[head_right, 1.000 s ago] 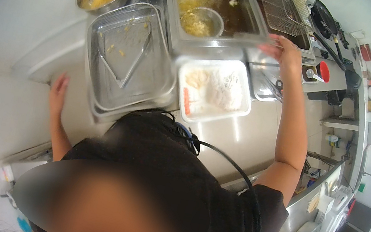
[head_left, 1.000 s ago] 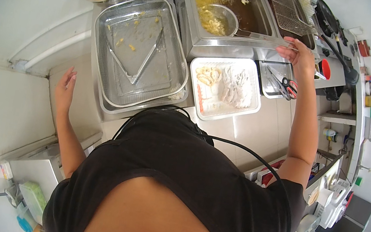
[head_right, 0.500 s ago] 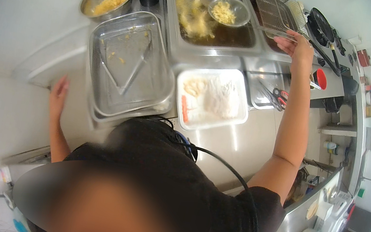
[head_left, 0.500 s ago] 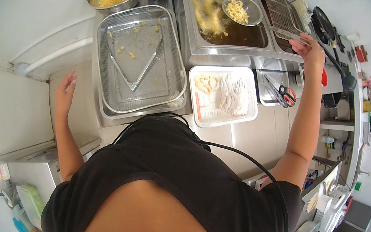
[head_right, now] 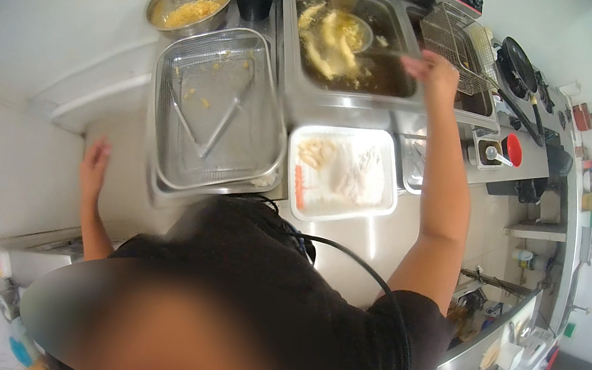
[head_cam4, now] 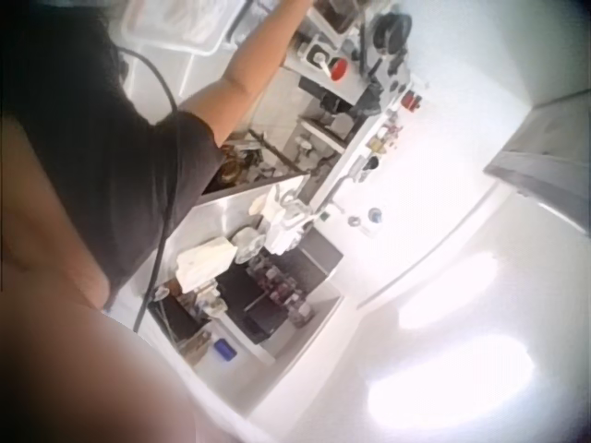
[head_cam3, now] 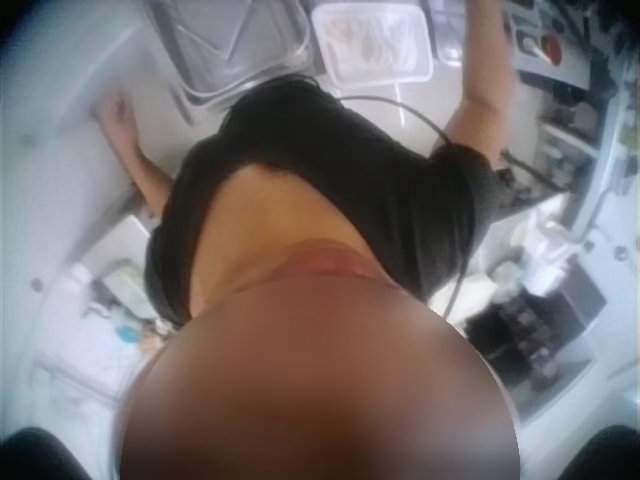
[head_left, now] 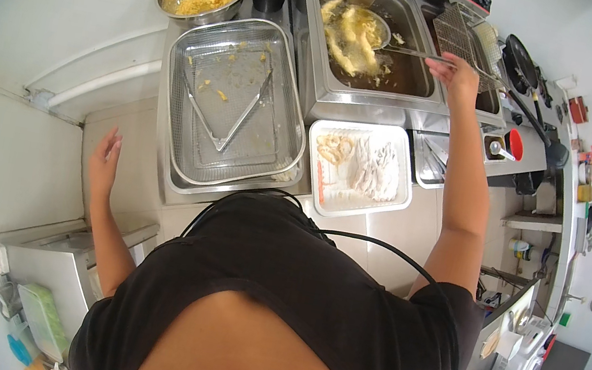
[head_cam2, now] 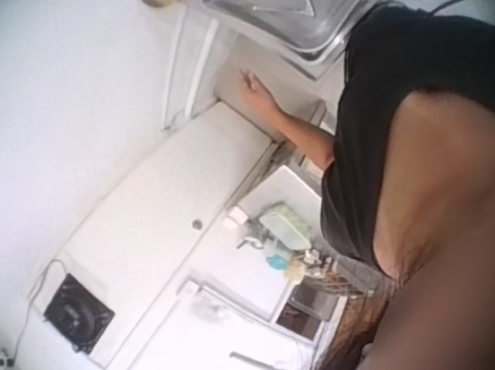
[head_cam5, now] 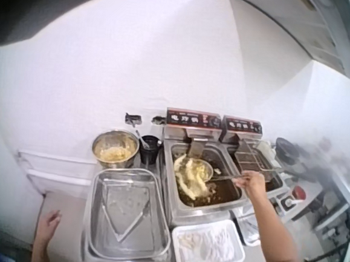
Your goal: The person prepares a bento box by scooping rice into a red container, adding sauces, and retrieving fried food from a deep fryer. They place the fried items and shredded toppings into the container, add shredded lettuce, and finish by drizzling sauce over the contents.
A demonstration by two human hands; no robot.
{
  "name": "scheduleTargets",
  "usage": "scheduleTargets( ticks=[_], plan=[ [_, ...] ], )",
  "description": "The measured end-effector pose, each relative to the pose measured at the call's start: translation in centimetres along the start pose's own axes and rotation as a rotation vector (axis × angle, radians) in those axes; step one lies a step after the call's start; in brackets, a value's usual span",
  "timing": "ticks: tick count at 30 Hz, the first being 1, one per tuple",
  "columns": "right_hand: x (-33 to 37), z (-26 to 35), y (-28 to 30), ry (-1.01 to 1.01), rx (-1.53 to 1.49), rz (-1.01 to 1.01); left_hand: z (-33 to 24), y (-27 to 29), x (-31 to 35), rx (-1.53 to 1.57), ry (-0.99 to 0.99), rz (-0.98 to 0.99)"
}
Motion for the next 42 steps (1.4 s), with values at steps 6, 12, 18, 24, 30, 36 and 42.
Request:
scheduleTargets(
  ticks=[6, 12, 18, 24, 30, 36, 42],
  plan=[
    [2.7, -0.5, 2.6, -0.022, -0.194, -0.099, 0.0, -0.8, 0.1, 0.003, 0.006, 0.015],
    [4.7, 2.2, 3.6, 0.187, 0.080, -0.138, -1.3, -1.9, -1.2, 0.012, -0.008, 0.017],
    [5.7, 2.3, 4.5, 0.167, 0.051, -0.164, -0.9, -2.5, -1.7, 0.078, -0.039, 0.037],
    [5.8, -0.7, 5.0, 0.032, -0.041, -0.154, 1.1, -2.3, -1.5, 0.115, -0.019, 0.030],
    [6.0, -2.0, 4.6, 0.026, -0.102, -0.178, 2.5, -1.3, -0.5, 0.108, 0.012, -0.008],
    [6.7, 0.7, 3.4, 0.115, 0.038, -0.131, 3.4, 0.2, 0.3, 0.061, 0.024, -0.028],
    [7.6, 0.8, 3.4, 0.094, -0.006, -0.221, 5.6, 1.2, 1.1, 0.150, 0.051, -0.059]
  ],
)
Point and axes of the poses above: each hand's wrist, its own x-axis away from the middle knuckle, its own y-axis out of the back of the hand, z = x × y, the point moved 7 cm from there along -x, towards the middle knuckle, and after that the axes turned 6 degrees about x, right-handed, at the moved point
